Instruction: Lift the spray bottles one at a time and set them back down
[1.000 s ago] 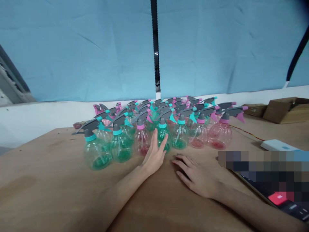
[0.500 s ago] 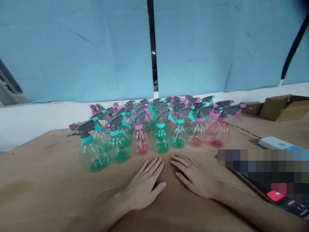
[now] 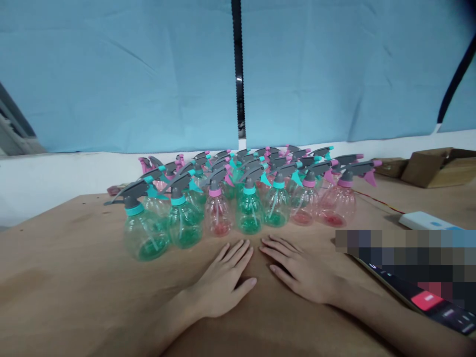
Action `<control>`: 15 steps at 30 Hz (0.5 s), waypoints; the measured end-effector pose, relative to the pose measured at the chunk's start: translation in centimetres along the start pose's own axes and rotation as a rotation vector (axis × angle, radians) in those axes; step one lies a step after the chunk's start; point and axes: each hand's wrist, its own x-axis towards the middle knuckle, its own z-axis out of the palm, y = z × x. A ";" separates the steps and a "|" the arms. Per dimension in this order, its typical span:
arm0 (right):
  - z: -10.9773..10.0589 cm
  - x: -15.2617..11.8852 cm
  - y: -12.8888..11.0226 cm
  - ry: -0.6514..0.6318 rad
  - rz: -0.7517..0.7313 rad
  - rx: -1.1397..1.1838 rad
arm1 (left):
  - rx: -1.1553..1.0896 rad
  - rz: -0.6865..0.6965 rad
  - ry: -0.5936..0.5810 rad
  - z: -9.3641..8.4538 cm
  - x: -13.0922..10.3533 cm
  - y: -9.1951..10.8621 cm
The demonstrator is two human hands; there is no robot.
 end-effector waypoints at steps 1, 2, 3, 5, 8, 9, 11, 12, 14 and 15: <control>0.0 0.0 0.0 -0.001 0.000 -0.004 | 0.001 0.000 -0.002 0.0 0.0 0.0; 0.0 0.0 0.0 -0.004 0.002 -0.009 | 0.002 0.000 -0.005 0.0 0.0 0.0; 0.0 0.0 0.0 -0.009 0.004 -0.016 | 0.003 0.002 -0.008 0.0 0.0 0.0; -0.1 0.0 -0.1 -0.016 0.007 -0.024 | 0.001 0.003 -0.006 -0.1 0.0 0.0; -0.1 0.0 -0.1 -0.006 -0.001 -0.014 | -0.003 0.007 0.022 0.0 -0.1 0.0; -0.2 0.0 -0.1 -0.002 -0.004 -0.010 | -0.005 0.009 0.030 0.0 -0.1 0.0; -0.2 0.0 -0.2 -0.002 -0.006 -0.009 | -0.010 0.013 0.030 0.0 -0.1 0.0; -0.2 0.0 -0.2 -0.004 -0.005 -0.012 | -0.011 0.015 0.026 0.0 -0.1 0.0; -0.2 0.0 -0.2 -0.006 -0.002 -0.013 | -0.012 0.014 0.023 0.0 -0.1 0.0; -0.2 0.0 -0.2 -0.005 -0.002 -0.012 | -0.012 0.013 0.028 0.0 0.0 0.0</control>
